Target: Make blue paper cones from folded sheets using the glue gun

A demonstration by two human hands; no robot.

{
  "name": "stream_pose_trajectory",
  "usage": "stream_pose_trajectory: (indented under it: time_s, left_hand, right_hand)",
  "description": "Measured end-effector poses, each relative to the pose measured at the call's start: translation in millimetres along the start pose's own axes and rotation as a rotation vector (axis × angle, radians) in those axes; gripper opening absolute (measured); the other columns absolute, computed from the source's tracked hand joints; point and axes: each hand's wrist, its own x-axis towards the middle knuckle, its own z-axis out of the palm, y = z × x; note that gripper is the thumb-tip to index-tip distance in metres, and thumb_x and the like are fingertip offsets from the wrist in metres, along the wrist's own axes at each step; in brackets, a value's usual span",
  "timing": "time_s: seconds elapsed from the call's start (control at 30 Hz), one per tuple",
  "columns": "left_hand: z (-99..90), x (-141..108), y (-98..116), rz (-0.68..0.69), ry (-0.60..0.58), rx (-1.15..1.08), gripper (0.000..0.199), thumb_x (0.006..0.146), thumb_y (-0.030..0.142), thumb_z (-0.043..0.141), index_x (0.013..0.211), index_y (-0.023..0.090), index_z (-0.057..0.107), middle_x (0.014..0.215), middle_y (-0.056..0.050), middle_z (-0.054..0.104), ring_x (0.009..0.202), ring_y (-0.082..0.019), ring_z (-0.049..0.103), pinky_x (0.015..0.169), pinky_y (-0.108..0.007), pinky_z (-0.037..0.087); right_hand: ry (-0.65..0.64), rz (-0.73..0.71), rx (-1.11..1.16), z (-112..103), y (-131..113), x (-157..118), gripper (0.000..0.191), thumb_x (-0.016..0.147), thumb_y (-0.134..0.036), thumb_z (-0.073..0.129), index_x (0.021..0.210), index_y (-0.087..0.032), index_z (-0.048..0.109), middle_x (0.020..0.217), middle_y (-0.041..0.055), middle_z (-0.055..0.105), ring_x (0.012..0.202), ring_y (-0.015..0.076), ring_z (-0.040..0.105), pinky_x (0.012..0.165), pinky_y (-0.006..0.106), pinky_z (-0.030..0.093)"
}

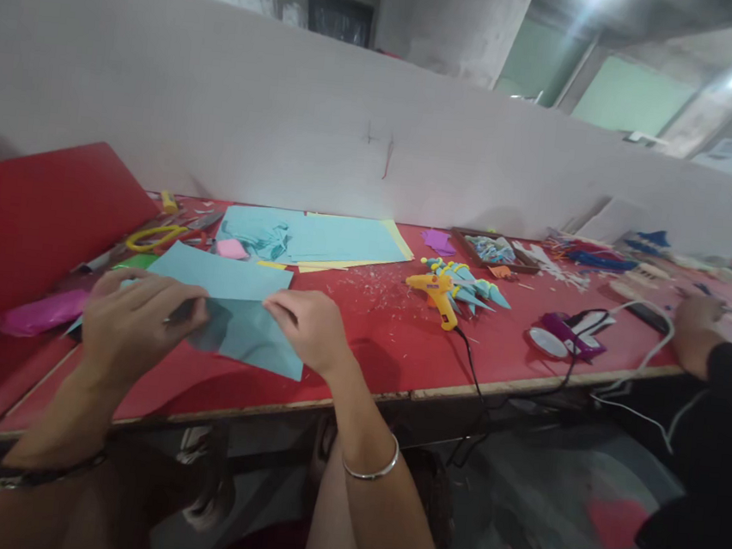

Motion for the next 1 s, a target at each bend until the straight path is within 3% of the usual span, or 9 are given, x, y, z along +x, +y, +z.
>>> stream_pose_trajectory:
  time_s: [0.1,0.2,0.3,0.37,0.47,0.6,0.73,0.83,1.0]
  left_hand:
    - [2.2,-6.2,-13.7,-0.083,-0.011,-0.062,0.011,0.075,0.015,0.05,0.069,0.02,0.057,0.054,0.002,0.058,0.053,-0.013,0.05,0.063,-0.029,0.04]
    - [5.3,-11.5,-20.6,-0.377,-0.021,-0.184,0.011,0.073,0.018,0.049,0.065,0.02,0.056,0.054,0.003,0.054,0.052,-0.011,0.047,0.06,-0.027,0.04]
    - [11.0,-14.8,-17.1,-0.777,-0.06,-0.645,0.015,0.075,0.031,0.046,0.072,0.019,0.055,0.063,0.001,0.056,0.057,-0.011,0.05,0.059,-0.026,0.043]
    - [16.1,-16.1,-10.3,-0.924,-0.175,-1.114,0.034,0.077,0.049,0.039,0.076,0.019,0.054,0.066,-0.001,0.056,0.058,-0.013,0.053,0.056,-0.029,0.046]
    - [20.8,-15.3,3.0,-0.945,-0.389,-1.442,0.049,0.067,0.067,0.038,0.065,0.02,0.051,0.06,-0.003,0.055,0.054,-0.016,0.053,0.052,-0.031,0.047]
    - [16.6,-7.3,19.6,-1.011,-0.461,-1.046,0.041,0.063,0.056,0.053,0.047,0.02,0.043,0.045,0.002,0.044,0.045,-0.011,0.041,0.044,-0.025,0.036]
    - [13.1,-1.8,28.6,-0.971,-0.327,-0.785,0.043,0.064,0.051,0.052,0.042,0.021,0.03,0.041,0.006,0.027,0.04,-0.008,0.027,0.039,-0.024,0.023]
    - [14.8,-4.1,32.0,-0.828,-0.292,-0.972,0.041,0.072,0.051,0.044,0.046,0.02,0.036,0.044,0.004,0.036,0.044,-0.01,0.035,0.043,-0.025,0.032]
    - [13.7,-4.4,35.8,-0.701,-0.241,-1.274,0.036,0.075,0.048,0.041,0.055,0.019,0.048,0.057,-0.001,0.052,0.062,-0.016,0.052,0.06,-0.028,0.045]
  right_hand:
    - [0.071,0.034,0.104,-7.3,7.1,-1.1,0.026,0.086,-0.031,0.042,0.074,-0.016,0.06,0.073,0.0021,0.063,0.068,0.0109,0.055,0.066,0.021,0.036]
    - [0.244,0.129,0.283,-9.2,14.4,-0.1,0.025,0.084,-0.034,0.044,0.072,-0.016,0.057,0.068,0.0003,0.058,0.064,0.0104,0.051,0.062,0.021,0.036]
    - [0.368,0.265,0.454,-4.6,20.5,2.2,0.026,0.082,-0.037,0.044,0.071,-0.016,0.054,0.066,-0.0008,0.054,0.062,0.0104,0.047,0.059,0.021,0.036]
    - [0.382,0.341,0.534,0.9,23.5,3.5,0.026,0.08,-0.038,0.044,0.071,-0.017,0.054,0.067,-0.0012,0.053,0.063,0.0108,0.047,0.059,0.021,0.036]
    - [0.319,0.409,0.571,10.0,26.1,4.1,0.026,0.08,-0.04,0.043,0.07,-0.017,0.053,0.065,-0.0013,0.052,0.063,0.0119,0.047,0.058,0.023,0.037]
    - [0.277,0.393,0.304,19.6,21.0,3.2,0.018,0.079,-0.032,0.042,0.077,-0.017,0.053,0.076,0.0028,0.056,0.074,0.0158,0.05,0.068,0.029,0.04]
    - [0.371,0.13,-0.014,24.9,-0.7,2.0,0.018,0.074,-0.026,0.05,0.09,-0.018,0.048,0.097,0.0087,0.051,0.098,0.0208,0.044,0.087,0.037,0.037]
    - [0.161,-0.006,0.175,26.3,-18.5,1.4,0.025,0.073,-0.033,0.054,0.09,-0.02,0.043,0.094,0.005,0.044,0.081,0.0142,0.047,0.073,0.029,0.044]
    - [0.009,0.034,0.391,25.6,-28.0,0.6,0.036,0.064,-0.04,0.062,0.083,-0.02,0.038,0.084,-0.0008,0.037,0.072,0.0104,0.042,0.064,0.025,0.042]
